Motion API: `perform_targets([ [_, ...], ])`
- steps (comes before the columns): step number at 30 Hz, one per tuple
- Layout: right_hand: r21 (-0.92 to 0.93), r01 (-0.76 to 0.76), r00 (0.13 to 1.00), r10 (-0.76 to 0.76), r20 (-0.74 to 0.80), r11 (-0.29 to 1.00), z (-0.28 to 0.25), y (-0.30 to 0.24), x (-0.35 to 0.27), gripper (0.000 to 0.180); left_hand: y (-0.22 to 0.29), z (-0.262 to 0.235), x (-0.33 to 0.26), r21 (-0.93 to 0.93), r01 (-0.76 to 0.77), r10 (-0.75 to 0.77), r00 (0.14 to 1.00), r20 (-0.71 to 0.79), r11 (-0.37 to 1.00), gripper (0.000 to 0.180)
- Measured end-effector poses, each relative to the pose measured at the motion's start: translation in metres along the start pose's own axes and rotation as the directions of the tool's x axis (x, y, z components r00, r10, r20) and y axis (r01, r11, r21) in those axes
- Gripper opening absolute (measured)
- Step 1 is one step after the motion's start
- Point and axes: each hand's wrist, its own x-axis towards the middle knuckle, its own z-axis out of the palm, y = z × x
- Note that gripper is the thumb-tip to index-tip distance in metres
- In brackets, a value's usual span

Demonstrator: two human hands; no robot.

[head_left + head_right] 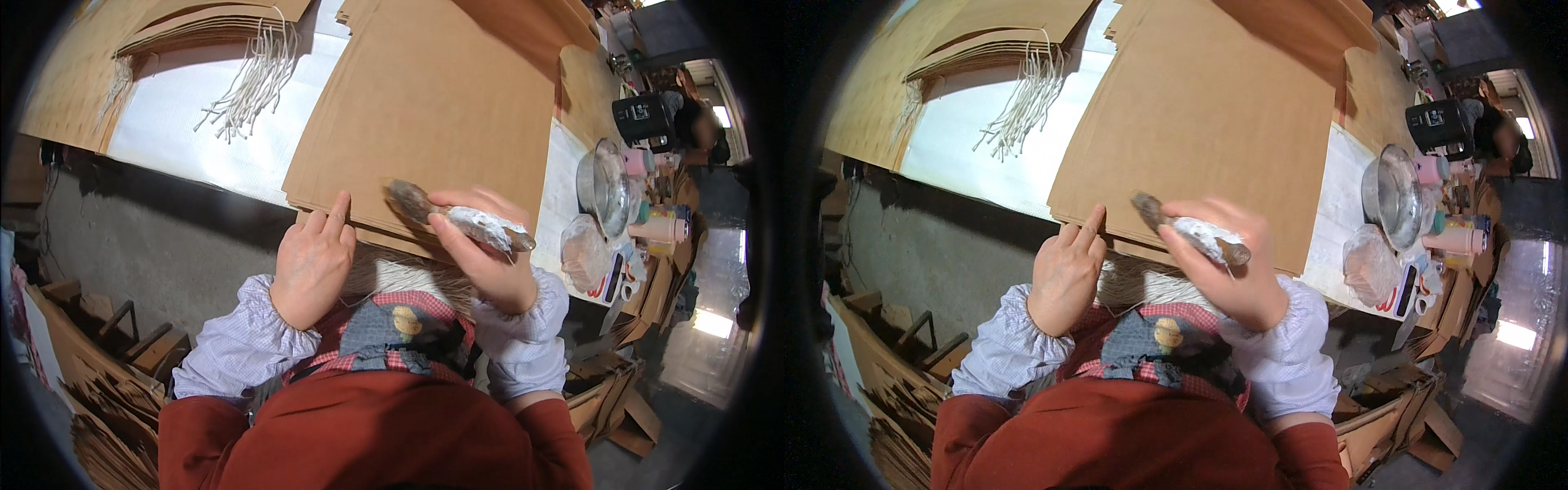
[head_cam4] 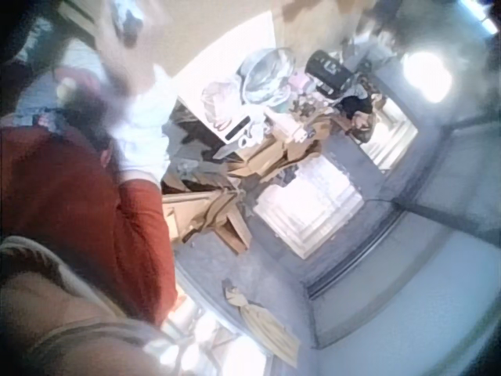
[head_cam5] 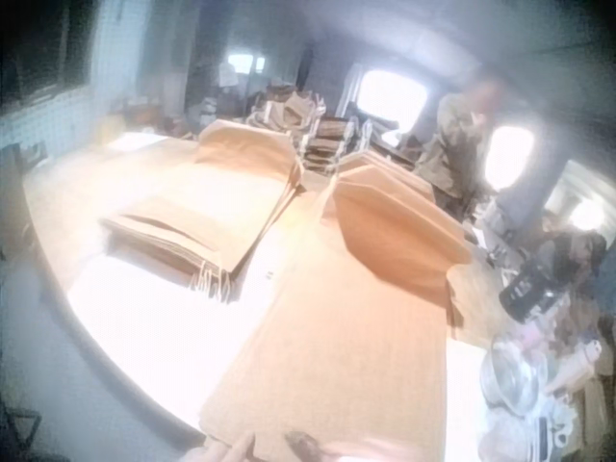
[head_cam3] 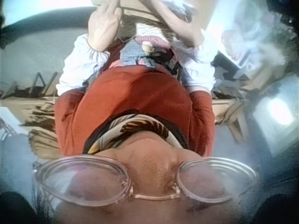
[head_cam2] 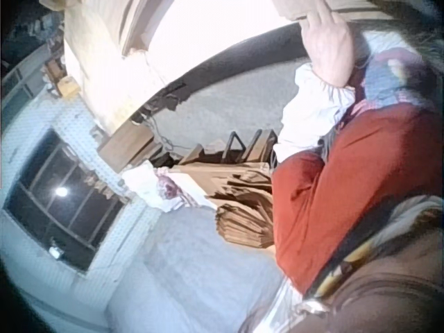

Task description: The person repeatedly applies glue to the edge of a flat brown paper package using a brush, then presses a white string along the glued edge to secure it. The person works on multiple packages in sequence, moving each finished unit aside and bringing a new one into position.

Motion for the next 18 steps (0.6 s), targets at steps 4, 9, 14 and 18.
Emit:
perform_targets([
  [4,0.076,-0.255,0.967,0.251,0.049,0.964,0.014,0.008,-0.001,0.015,0.002,0.006,-0.001,0.007,0.004,-0.004,1.000,0.000,1.000,0.015],
  [9,0.115,-0.419,0.881,0.434,-0.187,0.901,-0.011,0.041,-0.028,0.011,0.004,0.013,0.000,-0.010,0.024,-0.024,1.000,0.003,1.000,0.013],
  [14,-0.174,-0.507,0.831,0.425,-0.360,0.844,-0.063,0.067,-0.074,0.013,0.003,0.015,0.002,-0.058,0.025,-0.026,1.000,0.000,0.998,0.011],
  [18,-0.402,-0.549,0.813,0.357,-0.460,0.733,-0.070,0.075,-0.070,0.018,0.005,0.013,0.004,-0.055,0.016,-0.015,1.000,0.015,0.998,0.011],
])
